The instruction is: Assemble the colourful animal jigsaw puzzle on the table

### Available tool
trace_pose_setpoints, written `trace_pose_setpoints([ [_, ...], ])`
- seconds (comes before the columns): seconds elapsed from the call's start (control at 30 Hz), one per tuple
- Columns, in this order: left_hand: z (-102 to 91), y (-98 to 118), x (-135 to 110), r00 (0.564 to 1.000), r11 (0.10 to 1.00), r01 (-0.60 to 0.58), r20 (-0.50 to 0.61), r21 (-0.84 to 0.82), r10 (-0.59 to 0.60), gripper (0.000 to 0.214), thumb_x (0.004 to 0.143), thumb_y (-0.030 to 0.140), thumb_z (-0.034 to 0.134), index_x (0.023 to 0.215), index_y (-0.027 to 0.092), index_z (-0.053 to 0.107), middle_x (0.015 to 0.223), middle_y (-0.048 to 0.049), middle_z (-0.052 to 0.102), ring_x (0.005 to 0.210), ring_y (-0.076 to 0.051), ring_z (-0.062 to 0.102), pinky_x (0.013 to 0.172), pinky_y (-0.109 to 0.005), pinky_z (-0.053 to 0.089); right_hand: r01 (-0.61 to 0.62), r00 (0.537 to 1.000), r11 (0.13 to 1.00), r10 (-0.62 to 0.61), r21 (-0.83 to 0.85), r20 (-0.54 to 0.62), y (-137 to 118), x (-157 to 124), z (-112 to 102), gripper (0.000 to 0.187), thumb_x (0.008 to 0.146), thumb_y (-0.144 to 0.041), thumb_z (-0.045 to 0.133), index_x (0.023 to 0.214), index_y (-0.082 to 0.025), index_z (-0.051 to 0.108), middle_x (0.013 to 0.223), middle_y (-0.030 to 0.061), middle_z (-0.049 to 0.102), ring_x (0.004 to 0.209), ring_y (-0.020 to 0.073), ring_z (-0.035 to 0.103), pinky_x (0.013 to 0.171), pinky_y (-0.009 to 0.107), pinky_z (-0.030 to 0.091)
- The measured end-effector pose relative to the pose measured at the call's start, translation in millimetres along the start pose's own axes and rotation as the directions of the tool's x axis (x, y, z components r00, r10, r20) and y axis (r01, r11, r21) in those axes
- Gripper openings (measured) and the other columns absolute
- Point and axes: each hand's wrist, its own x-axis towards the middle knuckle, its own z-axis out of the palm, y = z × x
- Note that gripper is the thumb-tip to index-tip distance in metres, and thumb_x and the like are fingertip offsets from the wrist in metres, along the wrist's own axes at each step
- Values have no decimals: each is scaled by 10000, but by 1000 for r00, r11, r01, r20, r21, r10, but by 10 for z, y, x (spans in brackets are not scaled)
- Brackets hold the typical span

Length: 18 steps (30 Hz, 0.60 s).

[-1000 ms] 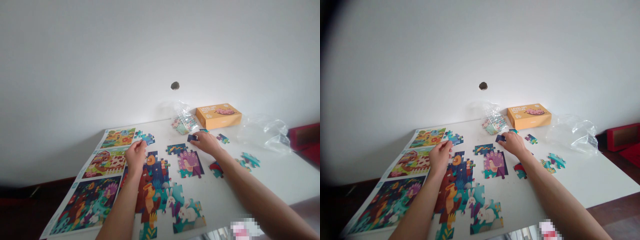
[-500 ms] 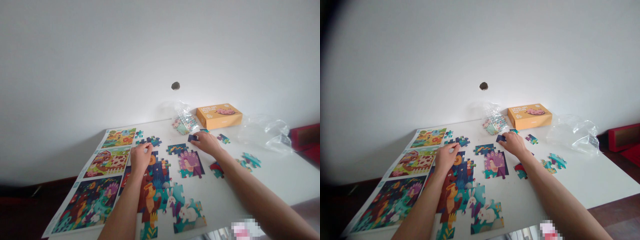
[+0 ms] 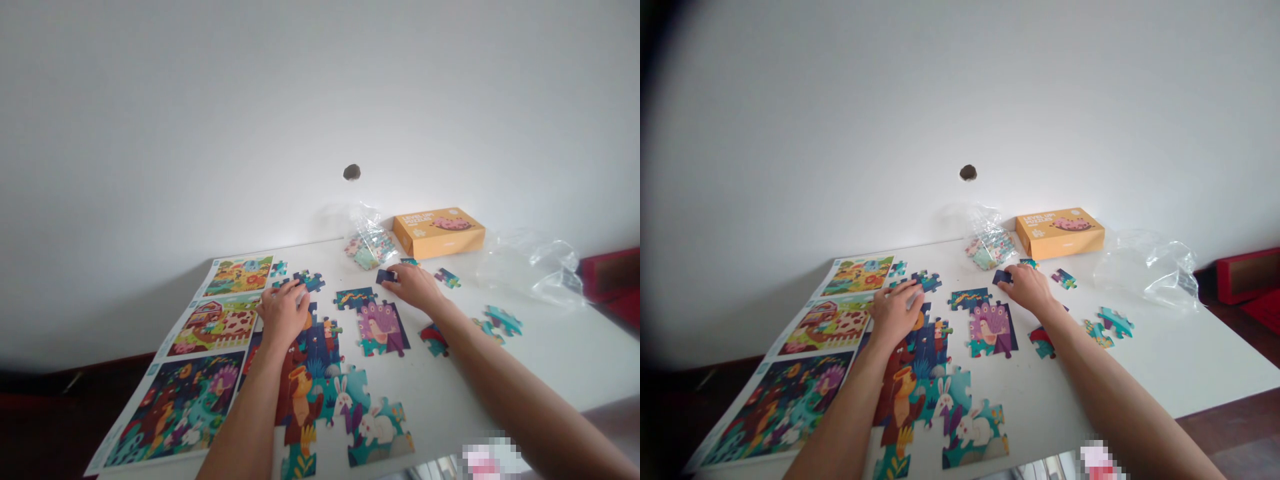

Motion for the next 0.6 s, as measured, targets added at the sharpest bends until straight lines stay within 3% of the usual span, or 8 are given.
trace_pose_setpoints([
  [0.13,-30,25,-11,999,1000,-18,35,1,17,331,929,404,531,1177,334,740,1414,-10,607,1242,-404,445,982,-589,392,5,1000,1000,-5,-2,3,-6,-7,-8,391,904,-485,572,1179,-238,701,1073,78,735,970,248,682,739,300,474],
  [0.6,26,-23,-25,997,997,-71,-14,-39,71,352,879,521,605,1161,365,747,1438,-60,589,1303,-470,417,1001,-688,338,16,1000,1000,-16,-5,6,-12,-14,-13,405,912,-494,565,1191,-232,698,1110,91,728,1002,260,680,770,314,489],
])
